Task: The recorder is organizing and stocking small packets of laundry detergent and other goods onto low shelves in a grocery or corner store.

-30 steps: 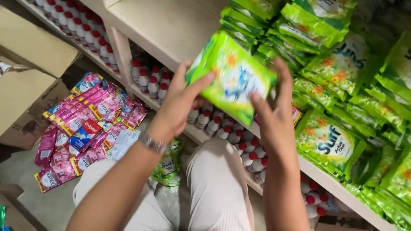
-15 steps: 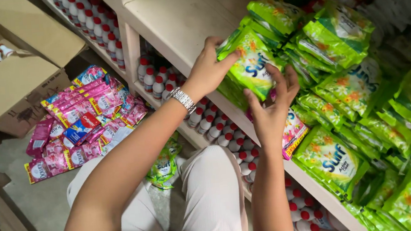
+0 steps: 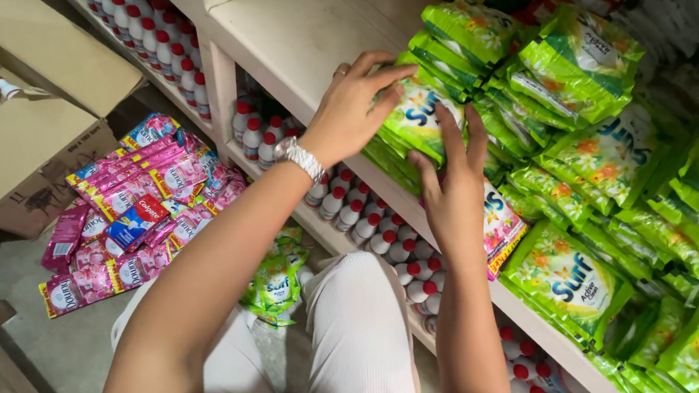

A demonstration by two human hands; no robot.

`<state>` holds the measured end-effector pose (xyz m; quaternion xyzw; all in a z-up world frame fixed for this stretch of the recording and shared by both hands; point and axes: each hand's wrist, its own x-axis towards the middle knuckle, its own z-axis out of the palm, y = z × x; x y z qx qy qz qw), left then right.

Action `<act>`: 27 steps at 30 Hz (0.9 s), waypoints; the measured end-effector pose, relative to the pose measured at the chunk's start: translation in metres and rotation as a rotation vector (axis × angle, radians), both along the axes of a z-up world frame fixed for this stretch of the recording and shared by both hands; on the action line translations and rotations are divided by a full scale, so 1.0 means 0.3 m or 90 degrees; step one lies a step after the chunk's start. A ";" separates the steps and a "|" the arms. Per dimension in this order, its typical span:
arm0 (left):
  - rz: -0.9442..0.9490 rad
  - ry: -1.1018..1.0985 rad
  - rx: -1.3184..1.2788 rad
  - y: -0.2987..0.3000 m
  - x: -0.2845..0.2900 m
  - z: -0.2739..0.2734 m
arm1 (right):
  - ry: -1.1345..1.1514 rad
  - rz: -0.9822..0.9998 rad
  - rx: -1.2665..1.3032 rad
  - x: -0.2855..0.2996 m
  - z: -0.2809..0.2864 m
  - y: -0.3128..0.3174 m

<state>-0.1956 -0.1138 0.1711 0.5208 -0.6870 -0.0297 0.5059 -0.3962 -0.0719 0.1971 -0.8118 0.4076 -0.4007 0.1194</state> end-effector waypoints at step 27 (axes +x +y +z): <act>0.020 0.015 -0.144 0.027 -0.062 -0.036 | 0.163 -0.065 -0.147 0.026 -0.025 -0.023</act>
